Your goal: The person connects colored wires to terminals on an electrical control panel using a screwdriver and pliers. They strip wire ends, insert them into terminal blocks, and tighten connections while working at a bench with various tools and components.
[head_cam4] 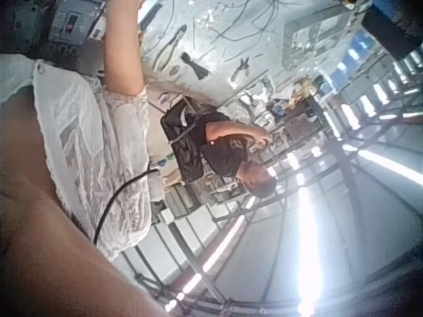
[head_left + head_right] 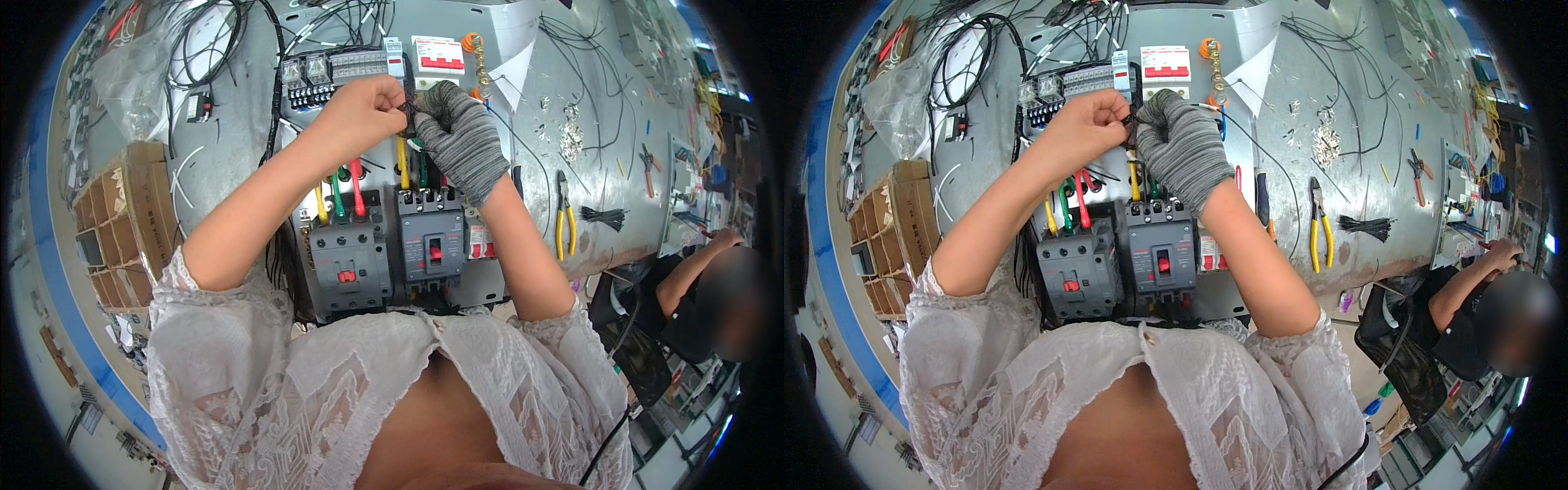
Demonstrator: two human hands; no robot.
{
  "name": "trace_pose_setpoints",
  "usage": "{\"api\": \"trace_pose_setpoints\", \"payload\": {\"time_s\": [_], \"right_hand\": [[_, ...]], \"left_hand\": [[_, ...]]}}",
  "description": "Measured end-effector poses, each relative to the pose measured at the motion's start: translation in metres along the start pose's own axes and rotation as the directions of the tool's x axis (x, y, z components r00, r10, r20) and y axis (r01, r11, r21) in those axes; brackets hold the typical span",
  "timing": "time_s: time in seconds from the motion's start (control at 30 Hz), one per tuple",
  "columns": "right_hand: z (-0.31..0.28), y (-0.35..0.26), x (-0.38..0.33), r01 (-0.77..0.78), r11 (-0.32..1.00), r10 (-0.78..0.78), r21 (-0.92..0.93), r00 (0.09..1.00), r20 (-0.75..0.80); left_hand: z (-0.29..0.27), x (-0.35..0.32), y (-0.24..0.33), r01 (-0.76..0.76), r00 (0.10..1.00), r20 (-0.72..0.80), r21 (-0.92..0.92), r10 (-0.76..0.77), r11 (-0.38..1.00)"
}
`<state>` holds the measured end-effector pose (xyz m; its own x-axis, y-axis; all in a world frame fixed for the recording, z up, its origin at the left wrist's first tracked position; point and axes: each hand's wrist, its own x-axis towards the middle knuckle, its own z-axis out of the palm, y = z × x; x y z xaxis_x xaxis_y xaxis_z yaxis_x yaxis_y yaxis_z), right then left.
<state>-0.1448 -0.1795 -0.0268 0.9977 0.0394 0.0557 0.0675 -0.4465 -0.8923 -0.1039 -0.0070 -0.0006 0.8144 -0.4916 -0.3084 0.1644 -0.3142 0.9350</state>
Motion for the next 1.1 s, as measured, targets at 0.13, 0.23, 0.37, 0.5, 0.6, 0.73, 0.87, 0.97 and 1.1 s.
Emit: {"api": "trace_pose_setpoints", "payload": {"time_s": [0.13, 0.23, 0.37, 0.5, 0.6, 0.73, 0.87, 0.97, 1.1], "right_hand": [[-0.002, -0.002, 0.0, -0.018, 1.0, 0.018, 0.014, 1.0, -0.017], [-0.008, -0.016, 0.0, -0.1, 0.995, 0.099, 0.014, 0.994, 0.049], [-0.009, -0.008, -0.001, -0.102, 0.994, 0.099, 0.047, 0.993, 0.057], [-0.008, -0.009, -0.002, -0.06, 0.998, 0.06, -0.005, 0.998, 0.025], [-0.008, -0.012, -0.001, -0.03, 0.998, 0.032, -0.059, 0.999, 0.032], [-0.011, -0.017, 0.0, -0.061, 0.993, 0.072, -0.105, 0.992, 0.103], [-0.01, -0.018, 0.0, -0.062, 0.986, 0.076, -0.158, 0.993, 0.089], [-0.008, -0.023, -0.002, -0.018, 0.978, 0.024, -0.208, 0.999, 0.029], [-0.008, -0.027, -0.005, 0.024, 0.982, -0.013, -0.189, 0.998, 0.06]], "left_hand": [[-0.003, -0.001, 0.001, -0.115, 0.991, -0.046, 0.125, 0.122, 0.985], [0.002, -0.016, 0.01, -0.211, 0.942, -0.114, 0.533, 0.317, 0.819], [0.005, -0.021, 0.021, -0.265, 0.935, -0.044, 0.576, 0.353, 0.773], [0.005, -0.018, 0.014, -0.276, 0.928, -0.086, 0.497, 0.363, 0.823], [0.005, -0.016, 0.014, -0.238, 0.946, -0.08, 0.483, 0.313, 0.843], [0.001, -0.01, 0.007, -0.052, 0.995, -0.078, 0.197, 0.069, 0.979], [-0.003, -0.009, 0.019, 0.295, 0.953, 0.017, -0.259, -0.301, 0.92], [-0.005, -0.007, 0.015, 0.27, 0.963, 0.078, -0.273, -0.259, 0.923], [-0.003, -0.008, 0.018, 0.292, 0.955, 0.046, -0.296, -0.292, 0.909]]}}
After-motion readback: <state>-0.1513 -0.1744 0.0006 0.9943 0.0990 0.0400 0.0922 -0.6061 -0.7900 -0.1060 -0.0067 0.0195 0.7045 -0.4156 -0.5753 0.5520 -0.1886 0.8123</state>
